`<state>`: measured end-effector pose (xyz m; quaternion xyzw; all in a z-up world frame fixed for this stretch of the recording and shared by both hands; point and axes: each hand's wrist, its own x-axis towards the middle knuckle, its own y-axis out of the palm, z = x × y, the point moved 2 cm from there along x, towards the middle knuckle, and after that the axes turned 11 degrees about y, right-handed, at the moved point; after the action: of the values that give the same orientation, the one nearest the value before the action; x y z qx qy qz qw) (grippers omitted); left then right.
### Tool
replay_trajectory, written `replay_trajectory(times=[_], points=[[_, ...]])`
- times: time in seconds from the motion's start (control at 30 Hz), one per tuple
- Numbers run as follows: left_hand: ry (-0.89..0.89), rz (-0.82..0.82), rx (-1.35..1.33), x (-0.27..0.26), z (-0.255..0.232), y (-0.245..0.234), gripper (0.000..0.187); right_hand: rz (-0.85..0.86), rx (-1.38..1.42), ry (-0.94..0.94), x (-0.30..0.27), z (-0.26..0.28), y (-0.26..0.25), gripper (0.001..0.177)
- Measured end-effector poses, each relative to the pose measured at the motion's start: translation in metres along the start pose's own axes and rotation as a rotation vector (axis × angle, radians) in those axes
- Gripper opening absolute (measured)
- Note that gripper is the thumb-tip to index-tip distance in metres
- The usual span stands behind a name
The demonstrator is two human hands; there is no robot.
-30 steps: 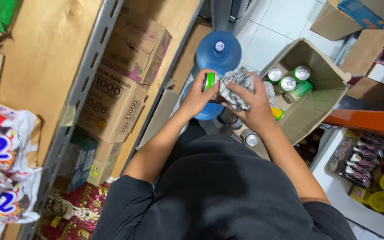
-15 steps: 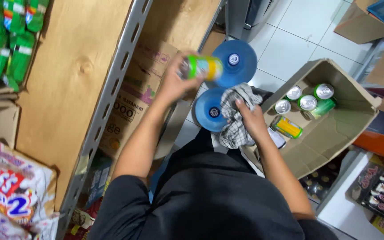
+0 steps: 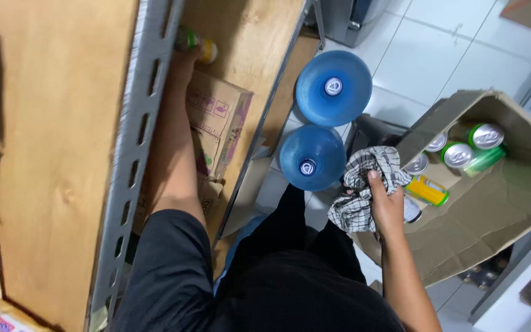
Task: The person stands on a small step stool and uses a checkered cloth to wipe various cans retrieved from a cardboard box. They clean each can individually and place them onto a wooden shelf among other stocked items.
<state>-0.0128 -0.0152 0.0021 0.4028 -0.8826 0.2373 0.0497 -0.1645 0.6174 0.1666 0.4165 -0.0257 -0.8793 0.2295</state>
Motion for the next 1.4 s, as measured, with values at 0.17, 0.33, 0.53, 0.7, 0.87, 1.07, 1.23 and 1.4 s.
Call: replay_trajectory(times=[0.17, 0.33, 0.53, 0.7, 0.87, 1.07, 1.23, 1.4], points=[[-0.189, 0.132, 0.729, 0.020, -0.128, 0.005, 0.088, 0.035, -0.012, 0.044, 0.015, -0.025, -0.013, 0.028], [-0.105, 0.119, 0.784, 0.019, -0.039, -0.016, 0.086, 0.030, -0.032, 0.062, 0.014, -0.030, -0.021, 0.029], [0.003, 0.132, 0.763, 0.019, -0.057, -0.022, 0.091, -0.010, -0.043, 0.018, 0.008, -0.021, -0.031, 0.029], [-0.085, 0.203, 0.829, 0.015, -0.049, -0.026, 0.087, -0.021, -0.018, -0.011, -0.002, -0.014, -0.045, 0.029], [-0.061, 0.129, 0.521, 0.006, 0.015, -0.033, 0.093, -0.117, -0.014, -0.064, -0.018, 0.000, -0.072, 0.029], [0.238, 0.076, 0.408, -0.041, -0.135, 0.031, 0.084, -0.395, -0.032, -0.428, -0.051, 0.005, -0.208, 0.036], [0.182, 0.354, 0.206, -0.153, -0.334, 0.155, 0.051, -0.561, -0.644, -0.353, -0.082, 0.060, -0.237, 0.030], [-0.050, 0.691, 0.084, -0.271, -0.398, 0.220, 0.042, -0.549, -1.291, 0.035, 0.024, -0.022, -0.243, 0.033]])
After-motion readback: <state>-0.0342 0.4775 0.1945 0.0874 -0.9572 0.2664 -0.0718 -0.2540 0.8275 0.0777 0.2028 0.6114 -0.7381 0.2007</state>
